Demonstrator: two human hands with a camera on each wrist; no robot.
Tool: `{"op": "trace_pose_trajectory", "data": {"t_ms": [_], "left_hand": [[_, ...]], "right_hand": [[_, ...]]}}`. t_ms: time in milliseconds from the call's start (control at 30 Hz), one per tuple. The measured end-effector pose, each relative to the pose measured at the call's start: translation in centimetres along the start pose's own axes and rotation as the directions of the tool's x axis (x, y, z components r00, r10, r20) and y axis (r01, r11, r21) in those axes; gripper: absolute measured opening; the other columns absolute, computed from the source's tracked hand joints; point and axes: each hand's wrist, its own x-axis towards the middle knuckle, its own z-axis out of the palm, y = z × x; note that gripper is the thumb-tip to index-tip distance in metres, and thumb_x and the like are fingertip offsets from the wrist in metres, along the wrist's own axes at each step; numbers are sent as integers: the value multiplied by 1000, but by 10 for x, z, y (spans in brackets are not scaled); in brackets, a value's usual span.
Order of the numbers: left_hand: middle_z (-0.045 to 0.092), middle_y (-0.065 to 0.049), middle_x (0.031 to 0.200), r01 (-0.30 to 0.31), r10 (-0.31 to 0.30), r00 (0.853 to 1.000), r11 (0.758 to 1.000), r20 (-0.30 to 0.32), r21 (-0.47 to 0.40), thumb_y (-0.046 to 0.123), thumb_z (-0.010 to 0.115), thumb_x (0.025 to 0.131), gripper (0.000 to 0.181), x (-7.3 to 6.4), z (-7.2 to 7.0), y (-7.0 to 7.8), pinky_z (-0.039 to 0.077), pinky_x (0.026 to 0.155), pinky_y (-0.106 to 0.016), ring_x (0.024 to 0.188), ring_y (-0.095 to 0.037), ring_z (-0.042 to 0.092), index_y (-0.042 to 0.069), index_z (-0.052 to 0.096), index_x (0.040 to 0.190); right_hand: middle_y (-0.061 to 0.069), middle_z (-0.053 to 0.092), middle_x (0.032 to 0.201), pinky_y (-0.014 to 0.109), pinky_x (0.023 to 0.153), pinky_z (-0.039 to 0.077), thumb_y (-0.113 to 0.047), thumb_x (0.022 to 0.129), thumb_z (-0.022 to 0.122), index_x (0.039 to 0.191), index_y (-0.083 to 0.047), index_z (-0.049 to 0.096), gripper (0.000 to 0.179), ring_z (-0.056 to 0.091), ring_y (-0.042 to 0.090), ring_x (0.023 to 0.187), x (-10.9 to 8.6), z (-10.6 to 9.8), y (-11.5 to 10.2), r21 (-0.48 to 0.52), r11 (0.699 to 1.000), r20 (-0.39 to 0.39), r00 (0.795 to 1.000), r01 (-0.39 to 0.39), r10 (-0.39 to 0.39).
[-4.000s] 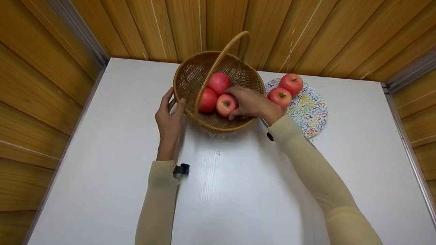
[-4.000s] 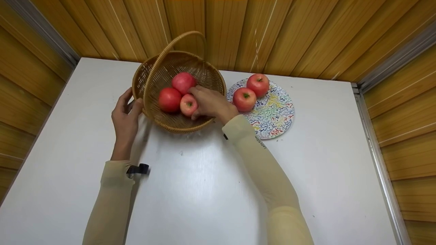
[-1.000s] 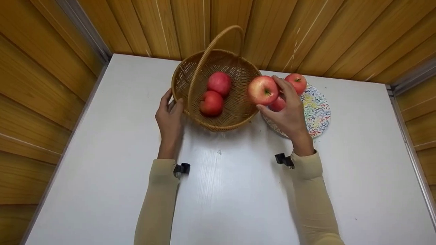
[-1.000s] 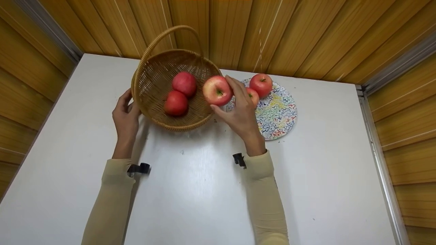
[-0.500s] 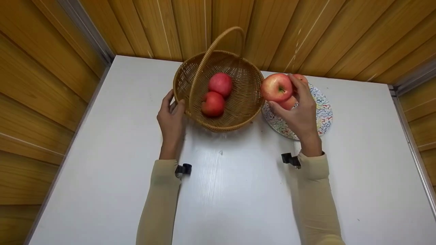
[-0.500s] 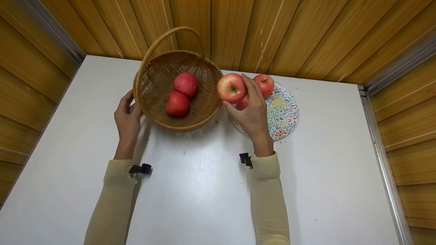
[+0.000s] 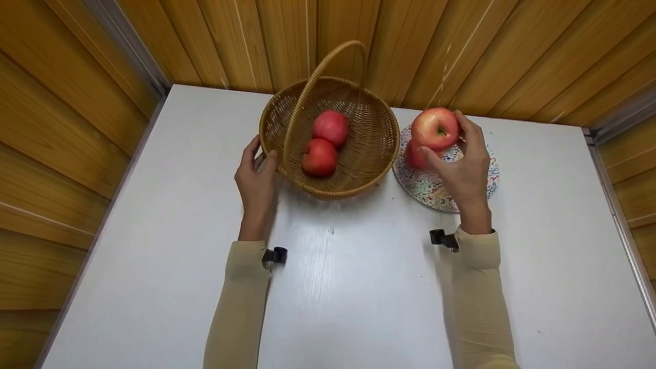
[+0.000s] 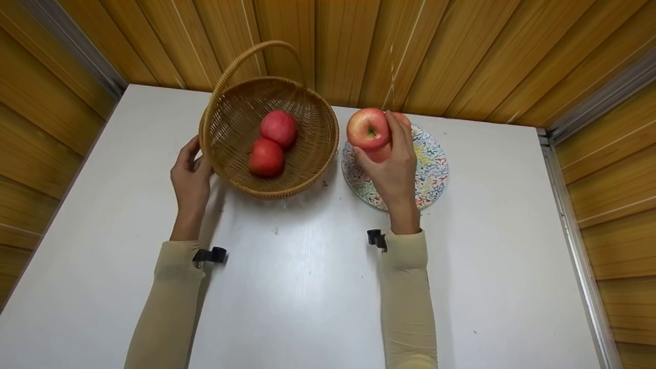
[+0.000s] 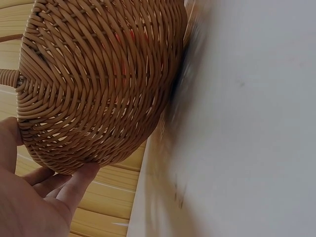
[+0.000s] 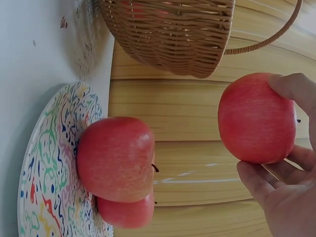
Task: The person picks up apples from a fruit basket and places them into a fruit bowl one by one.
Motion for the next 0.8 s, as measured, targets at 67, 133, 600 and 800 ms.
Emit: {"op": "trace_pose_trajectory", "data": {"t_ms": [67, 133, 600, 800], "left_hand": [[56, -4, 153, 4, -4, 1000, 1000, 1, -1, 22, 67, 105, 51, 0, 0, 0, 58, 100, -34, 135, -25, 60, 12, 57, 153], [56, -3, 153, 6, -6, 1000, 1000, -1, -3, 23, 67, 105, 50, 0, -1, -1, 58, 99, -34, 134, -24, 61, 12, 57, 153], [54, -5, 154, -13, 13, 1000, 1000, 8, -2, 21, 65, 106, 49, 0, -2, -3, 59, 99, -35, 134, -23, 61, 11, 56, 153], [56, -10, 153, -9, 10, 1000, 999, 9, -33, 23, 66, 105, 51, 1, -1, -2, 59, 99, -36, 135, -32, 60, 10, 56, 153]], "right_hand": [[12, 57, 147, 31, 110, 50, -14, 86, 92, 154, 2, 51, 81, 57, 20, 133, 0, -2, 3, -15, 1000, -21, 1000, -14, 14], [13, 57, 147, 31, 110, 50, -15, 86, 92, 154, 2, 50, 81, 57, 20, 133, 0, -3, 7, -31, 999, -42, 999, -23, 21], [12, 58, 146, 29, 108, 52, -18, 87, 91, 153, 3, 51, 80, 57, 19, 132, 3, -16, 27, -29, 994, -144, 985, -105, 99], [8, 54, 151, 28, 112, 47, -18, 89, 89, 157, -3, 47, 82, 53, 17, 137, 5, -26, 36, -27, 972, -171, 959, -235, 227]]}}
